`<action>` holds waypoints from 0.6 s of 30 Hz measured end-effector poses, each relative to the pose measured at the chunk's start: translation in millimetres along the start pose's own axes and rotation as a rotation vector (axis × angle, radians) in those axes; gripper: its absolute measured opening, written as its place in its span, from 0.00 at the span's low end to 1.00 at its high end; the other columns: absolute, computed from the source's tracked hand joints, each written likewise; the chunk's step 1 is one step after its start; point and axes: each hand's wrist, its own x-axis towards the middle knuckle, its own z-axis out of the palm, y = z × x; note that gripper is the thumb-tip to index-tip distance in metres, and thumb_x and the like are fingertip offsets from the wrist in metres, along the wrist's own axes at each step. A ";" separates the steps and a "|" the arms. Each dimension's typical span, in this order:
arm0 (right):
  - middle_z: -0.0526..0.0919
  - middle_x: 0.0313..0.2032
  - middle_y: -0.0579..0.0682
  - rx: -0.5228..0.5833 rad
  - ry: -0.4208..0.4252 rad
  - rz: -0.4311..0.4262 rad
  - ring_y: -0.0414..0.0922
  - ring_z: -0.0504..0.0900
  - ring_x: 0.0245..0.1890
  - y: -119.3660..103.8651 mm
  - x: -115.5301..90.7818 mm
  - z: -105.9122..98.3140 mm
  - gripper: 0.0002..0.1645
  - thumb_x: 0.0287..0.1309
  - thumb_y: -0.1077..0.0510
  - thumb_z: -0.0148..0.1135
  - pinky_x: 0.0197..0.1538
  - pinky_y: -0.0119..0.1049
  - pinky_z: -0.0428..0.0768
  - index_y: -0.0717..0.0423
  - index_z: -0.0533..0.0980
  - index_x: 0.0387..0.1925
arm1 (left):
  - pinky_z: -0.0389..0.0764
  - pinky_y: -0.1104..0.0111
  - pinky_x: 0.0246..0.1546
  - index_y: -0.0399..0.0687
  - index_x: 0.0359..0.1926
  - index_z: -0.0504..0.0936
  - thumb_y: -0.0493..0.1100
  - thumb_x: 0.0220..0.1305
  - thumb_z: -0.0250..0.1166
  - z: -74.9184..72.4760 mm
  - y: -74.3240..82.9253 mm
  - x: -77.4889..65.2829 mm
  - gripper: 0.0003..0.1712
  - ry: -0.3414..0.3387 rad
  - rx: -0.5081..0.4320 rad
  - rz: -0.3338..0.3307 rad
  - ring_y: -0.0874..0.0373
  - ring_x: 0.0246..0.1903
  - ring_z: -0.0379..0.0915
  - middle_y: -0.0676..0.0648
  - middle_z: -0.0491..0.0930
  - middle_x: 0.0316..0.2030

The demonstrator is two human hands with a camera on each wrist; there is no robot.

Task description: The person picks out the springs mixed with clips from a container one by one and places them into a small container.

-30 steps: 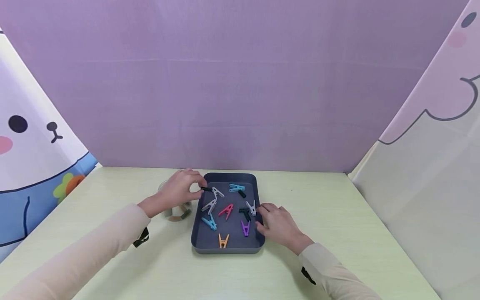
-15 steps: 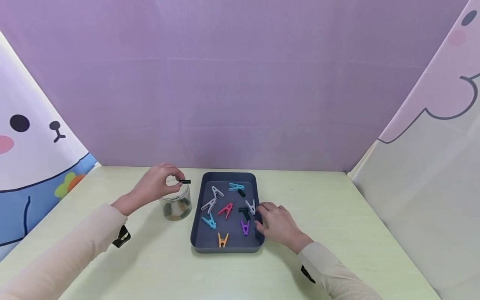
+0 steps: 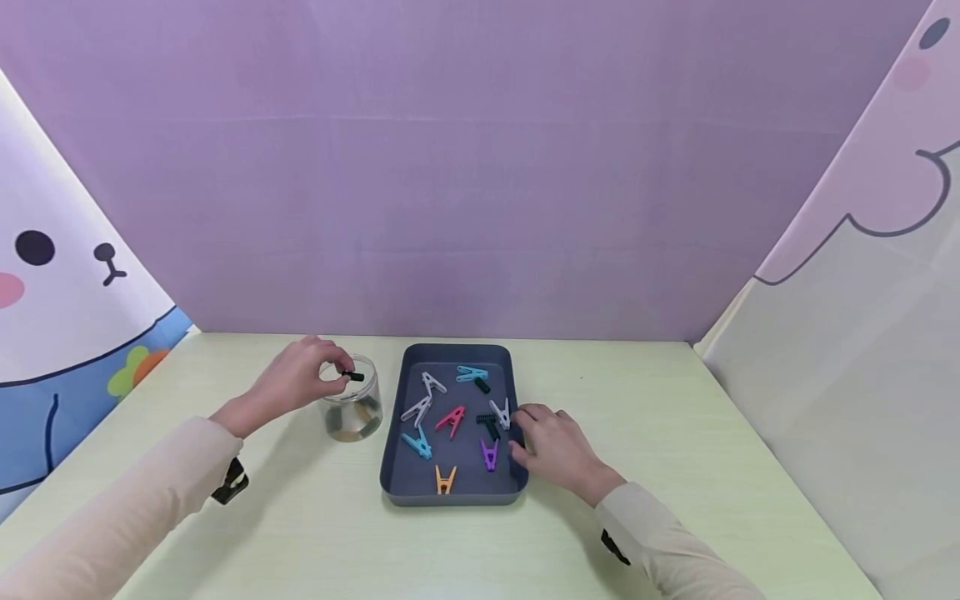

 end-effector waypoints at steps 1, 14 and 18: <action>0.79 0.48 0.52 0.000 -0.001 0.001 0.47 0.77 0.49 0.0 0.0 -0.1 0.22 0.50 0.48 0.61 0.42 0.44 0.77 0.54 0.76 0.45 | 0.68 0.63 0.31 0.51 0.28 0.83 0.40 0.45 0.67 0.7 -0.9 0.0 0.05 -0.008 -0.001 -0.003 0.57 0.30 0.70 0.56 0.81 0.25; 0.79 0.48 0.52 0.000 -0.013 0.013 0.47 0.77 0.49 -0.1 1.1 0.4 0.22 0.50 0.48 0.61 0.43 0.45 0.77 0.54 0.76 0.45 | 0.68 0.60 0.31 0.53 0.28 0.83 0.42 0.46 0.67 4.9 -2.6 2.5 0.04 -0.053 0.029 -0.030 0.57 0.31 0.69 0.56 0.81 0.26; 0.79 0.48 0.52 0.004 -0.023 0.023 0.47 0.77 0.50 -0.4 1.0 0.0 0.22 0.50 0.47 0.61 0.44 0.46 0.77 0.54 0.76 0.46 | 0.69 0.59 0.30 0.50 0.30 0.83 0.42 0.46 0.67 4.6 -1.5 3.8 0.06 -0.067 0.045 -0.025 0.55 0.32 0.70 0.54 0.81 0.26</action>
